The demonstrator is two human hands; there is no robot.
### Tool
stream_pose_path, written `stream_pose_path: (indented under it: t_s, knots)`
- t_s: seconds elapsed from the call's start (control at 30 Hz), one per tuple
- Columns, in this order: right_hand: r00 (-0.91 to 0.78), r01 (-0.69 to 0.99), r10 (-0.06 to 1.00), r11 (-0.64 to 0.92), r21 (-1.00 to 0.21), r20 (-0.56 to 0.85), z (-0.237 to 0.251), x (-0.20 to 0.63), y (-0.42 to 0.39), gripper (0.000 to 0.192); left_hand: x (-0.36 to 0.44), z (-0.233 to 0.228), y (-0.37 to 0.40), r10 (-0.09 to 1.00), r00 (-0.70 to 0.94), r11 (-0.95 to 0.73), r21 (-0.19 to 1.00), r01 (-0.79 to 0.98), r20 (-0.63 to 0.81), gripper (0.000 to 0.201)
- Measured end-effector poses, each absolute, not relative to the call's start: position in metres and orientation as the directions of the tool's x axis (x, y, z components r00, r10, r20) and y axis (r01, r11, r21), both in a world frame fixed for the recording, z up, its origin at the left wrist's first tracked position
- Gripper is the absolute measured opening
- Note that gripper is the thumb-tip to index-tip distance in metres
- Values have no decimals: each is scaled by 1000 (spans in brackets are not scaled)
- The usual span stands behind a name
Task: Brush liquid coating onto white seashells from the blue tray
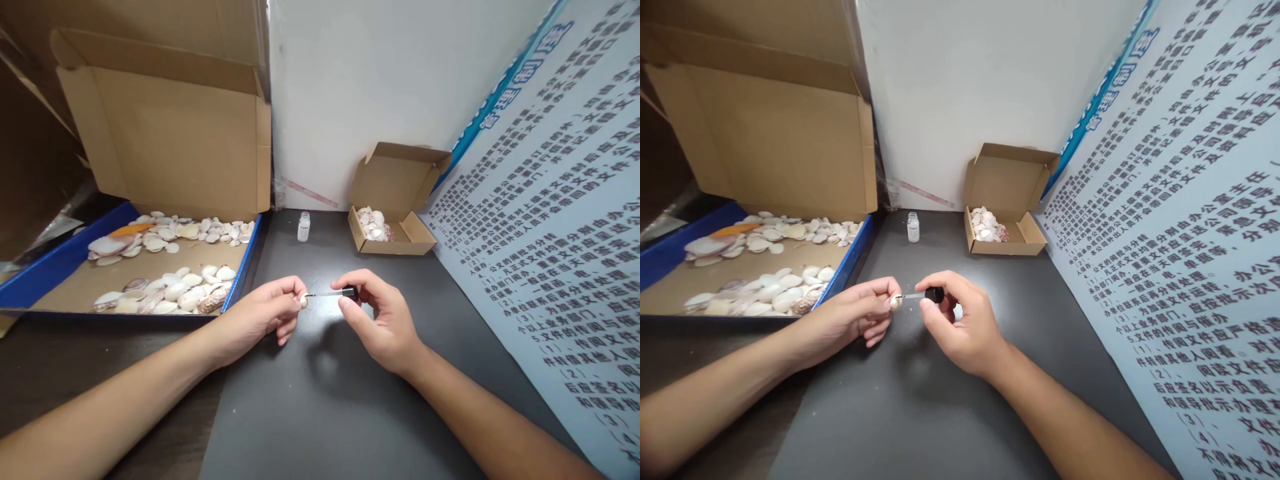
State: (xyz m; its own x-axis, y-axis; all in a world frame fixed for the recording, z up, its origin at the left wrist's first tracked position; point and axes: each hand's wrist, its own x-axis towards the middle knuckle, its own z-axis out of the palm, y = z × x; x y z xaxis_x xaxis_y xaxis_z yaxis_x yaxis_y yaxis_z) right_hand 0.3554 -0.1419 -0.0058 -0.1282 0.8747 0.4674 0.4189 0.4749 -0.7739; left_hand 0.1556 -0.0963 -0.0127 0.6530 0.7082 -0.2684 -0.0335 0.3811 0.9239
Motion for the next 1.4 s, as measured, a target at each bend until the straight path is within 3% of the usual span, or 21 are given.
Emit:
stream_pose_path:
  t_s: [0.27,0.5,1.4]
  knots:
    - [-101,448,889,441,-777,447,-6,355,-141,12,155,-13,-96,703,656,391,920,-34,-275,17]
    - [-173,366,866,498,-786,469,-7,355,-144,14,157,-10,-97,714,641,395,918,-39,-280,14]
    - [-114,471,882,453,-757,458,-6,353,-143,13,155,-13,-96,700,663,377,926,-26,-267,17]
